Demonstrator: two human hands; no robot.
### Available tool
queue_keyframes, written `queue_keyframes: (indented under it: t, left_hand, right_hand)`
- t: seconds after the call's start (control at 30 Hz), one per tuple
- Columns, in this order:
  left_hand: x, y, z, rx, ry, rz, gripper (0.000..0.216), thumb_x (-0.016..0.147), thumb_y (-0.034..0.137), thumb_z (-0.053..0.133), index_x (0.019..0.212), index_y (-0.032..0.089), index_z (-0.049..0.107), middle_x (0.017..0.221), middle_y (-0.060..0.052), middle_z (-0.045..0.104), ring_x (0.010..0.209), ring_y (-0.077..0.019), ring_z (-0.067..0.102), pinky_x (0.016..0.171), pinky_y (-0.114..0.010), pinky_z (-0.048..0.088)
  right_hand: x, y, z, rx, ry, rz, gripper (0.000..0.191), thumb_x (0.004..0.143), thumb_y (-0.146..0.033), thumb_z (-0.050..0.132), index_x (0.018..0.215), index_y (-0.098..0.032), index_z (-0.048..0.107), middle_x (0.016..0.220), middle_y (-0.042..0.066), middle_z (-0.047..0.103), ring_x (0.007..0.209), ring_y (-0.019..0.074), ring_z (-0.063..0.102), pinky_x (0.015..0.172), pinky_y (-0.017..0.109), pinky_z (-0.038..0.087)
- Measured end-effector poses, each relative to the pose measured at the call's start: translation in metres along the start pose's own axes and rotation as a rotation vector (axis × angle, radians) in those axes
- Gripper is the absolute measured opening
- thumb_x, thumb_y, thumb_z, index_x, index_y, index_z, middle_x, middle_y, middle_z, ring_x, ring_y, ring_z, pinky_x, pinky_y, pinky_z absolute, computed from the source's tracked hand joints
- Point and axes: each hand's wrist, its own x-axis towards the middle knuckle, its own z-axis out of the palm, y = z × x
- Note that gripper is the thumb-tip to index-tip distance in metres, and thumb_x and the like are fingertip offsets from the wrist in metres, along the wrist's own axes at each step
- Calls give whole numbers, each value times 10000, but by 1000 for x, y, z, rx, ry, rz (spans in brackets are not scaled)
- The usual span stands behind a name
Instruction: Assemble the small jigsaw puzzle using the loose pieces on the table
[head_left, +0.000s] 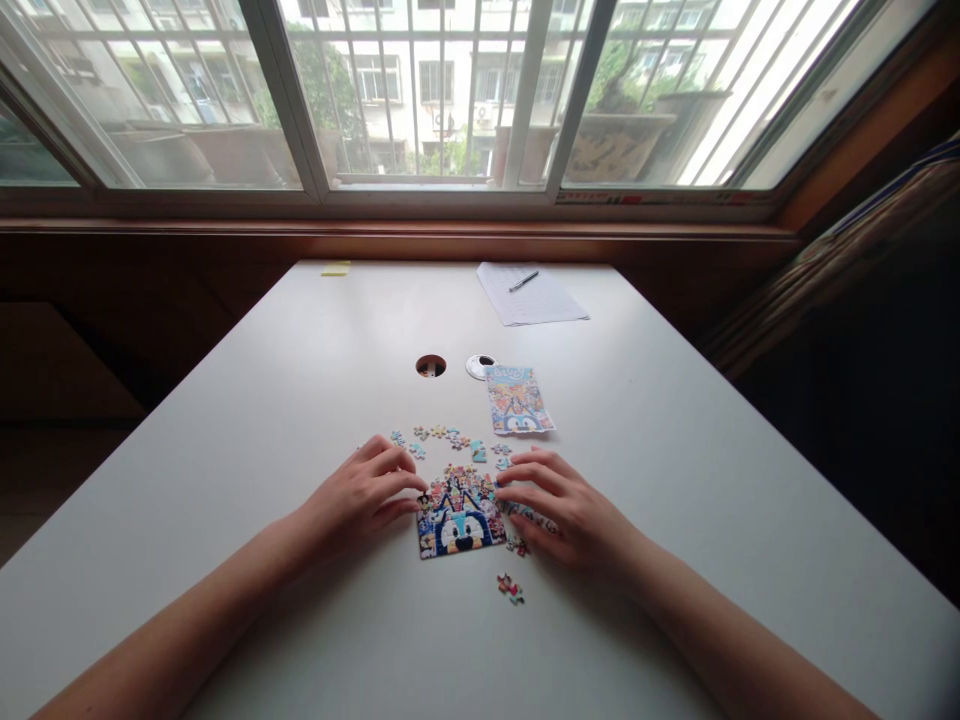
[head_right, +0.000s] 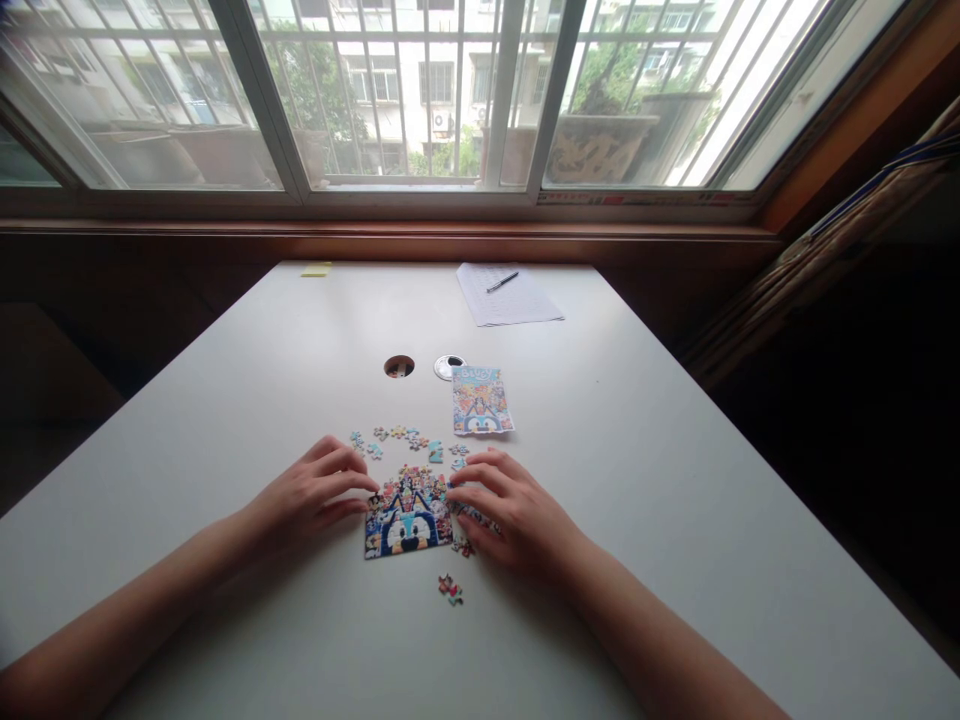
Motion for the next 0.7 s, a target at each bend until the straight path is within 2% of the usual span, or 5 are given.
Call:
queue_keyframes:
  t: [0.17, 0.47, 0.7]
  left_hand:
    - [-2, 2, -7, -34, -5, -20, 170, 1000, 217, 588, 1152, 236, 662, 1058, -75, 633, 984, -221, 505, 863, -343, 458]
    - [-3, 10, -8, -65, -116, -25, 492, 851, 565, 743, 1192, 240, 603, 1153, -94, 620, 1082, -280, 487, 937, -425, 481]
    - [-3, 10, -7, -30, -129, -42, 440, 869, 516, 727, 1203, 257, 606, 1162, -81, 617, 1094, -279, 496, 956, -437, 485]
  right_hand:
    - [0, 0, 0, -11, 10, -7, 260, 961, -212, 607, 1215, -235, 659, 1185, 97, 688, 1213, 268, 568, 1048, 477, 512]
    - [0, 1, 1, -21, -6, -13, 278, 959, -229, 615, 1234, -238, 653, 1218, 105, 678, 1236, 276, 564, 1067, 499, 505]
    - [2, 1, 1, -19, -3, -21, 269, 957, -231, 623, 1224, -235, 659, 1203, 101, 683, 1233, 280, 563, 1066, 506, 505]
